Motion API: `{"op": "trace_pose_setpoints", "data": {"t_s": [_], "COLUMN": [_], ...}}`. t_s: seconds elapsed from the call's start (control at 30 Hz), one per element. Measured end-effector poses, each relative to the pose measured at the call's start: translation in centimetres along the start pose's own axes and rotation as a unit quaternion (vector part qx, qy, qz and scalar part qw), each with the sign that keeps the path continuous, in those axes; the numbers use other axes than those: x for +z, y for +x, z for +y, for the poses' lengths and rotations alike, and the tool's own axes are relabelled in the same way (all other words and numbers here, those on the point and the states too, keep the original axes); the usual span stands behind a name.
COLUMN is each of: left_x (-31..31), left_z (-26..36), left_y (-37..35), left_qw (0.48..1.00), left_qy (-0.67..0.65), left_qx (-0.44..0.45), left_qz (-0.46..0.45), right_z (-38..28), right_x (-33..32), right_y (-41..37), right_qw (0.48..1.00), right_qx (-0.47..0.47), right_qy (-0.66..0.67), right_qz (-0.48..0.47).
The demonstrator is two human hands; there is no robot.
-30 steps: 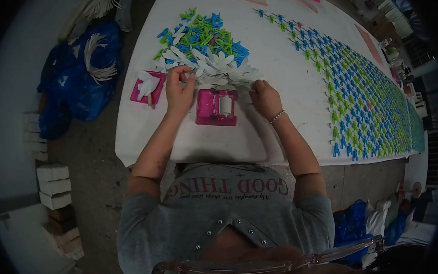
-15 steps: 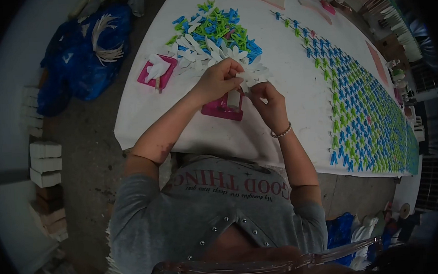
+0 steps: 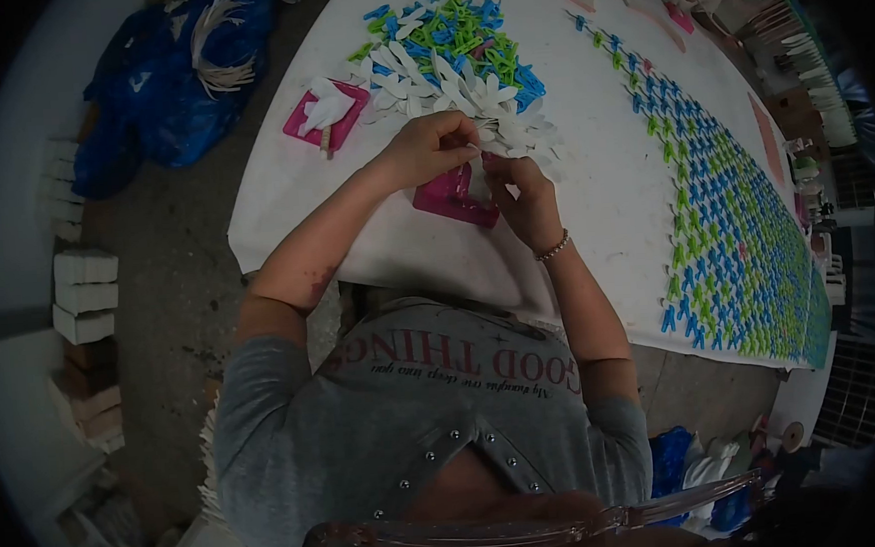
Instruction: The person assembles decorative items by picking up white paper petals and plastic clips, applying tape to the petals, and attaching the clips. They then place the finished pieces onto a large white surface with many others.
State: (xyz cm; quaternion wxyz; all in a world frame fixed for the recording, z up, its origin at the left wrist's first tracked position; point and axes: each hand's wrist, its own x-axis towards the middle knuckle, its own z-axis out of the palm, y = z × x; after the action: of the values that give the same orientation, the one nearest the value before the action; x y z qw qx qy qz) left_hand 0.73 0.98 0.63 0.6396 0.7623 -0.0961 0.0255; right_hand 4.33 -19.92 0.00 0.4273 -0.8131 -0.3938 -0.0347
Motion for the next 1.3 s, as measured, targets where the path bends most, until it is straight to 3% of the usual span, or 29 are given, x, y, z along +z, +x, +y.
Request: {"op": "trace_pose_setpoints", "data": {"t_s": [0.13, 0.17, 0.2, 0.4, 0.6, 0.7, 0.77, 0.8, 1.03, 1.1, 1.17, 1.3], "left_x": [0.0, 0.1, 0.2, 1.3, 2.6, 3.1, 3.4, 3.4, 2.4, 1.9, 1.6, 1.0], "left_z": [-0.9, -0.9, -0.8, -1.2, -0.7, -0.8, -0.7, -0.6, -0.2, 0.4, 0.1, 0.6], "left_y": [-0.2, -0.3, -0.4, 0.4, 0.8, 0.9, 0.7, 0.7, 0.0, -0.1, 0.6, 1.0], "left_qw": [0.998, 0.99, 0.976, 0.957, 0.955, 0.945, 0.946, 0.947, 0.968, 0.999, 0.999, 0.997], "left_qy": [0.044, 0.111, 0.177, 0.22, 0.227, 0.246, 0.239, 0.231, 0.176, 0.03, -0.005, -0.005], "left_qx": [0.039, 0.084, 0.128, 0.187, 0.191, 0.217, 0.22, 0.221, 0.18, 0.024, 0.036, 0.052], "left_qz": [0.0, 0.0, -0.001, -0.021, -0.018, -0.015, 0.006, 0.028, 0.019, -0.003, -0.01, -0.048], "right_z": [0.2, 0.4, 0.6, 0.9, 0.7, 0.8, 0.4, 0.5, 0.2, 0.6, 1.4, 0.0], "right_x": [-1.0, -1.4, -1.6, -3.0, -3.3, -2.9, -2.4, -2.0, -0.2, 0.3, 0.6, 0.2], "right_y": [0.0, -0.1, -0.1, -0.4, 0.4, 0.8, 1.1, 1.0, 0.3, 0.2, 0.1, 0.6], "right_qw": [0.996, 0.993, 0.993, 0.987, 0.999, 0.988, 0.946, 0.946, 0.947, 0.953, 0.982, 0.986], "right_qx": [-0.078, -0.099, -0.099, -0.116, 0.029, 0.09, 0.154, 0.153, 0.131, 0.114, 0.074, 0.062], "right_qy": [-0.045, -0.057, -0.057, -0.093, 0.017, 0.125, 0.285, 0.285, 0.292, 0.281, 0.172, 0.15], "right_qz": [-0.013, -0.027, -0.029, -0.055, -0.003, -0.004, 0.002, 0.001, -0.018, -0.014, -0.016, -0.03]}}
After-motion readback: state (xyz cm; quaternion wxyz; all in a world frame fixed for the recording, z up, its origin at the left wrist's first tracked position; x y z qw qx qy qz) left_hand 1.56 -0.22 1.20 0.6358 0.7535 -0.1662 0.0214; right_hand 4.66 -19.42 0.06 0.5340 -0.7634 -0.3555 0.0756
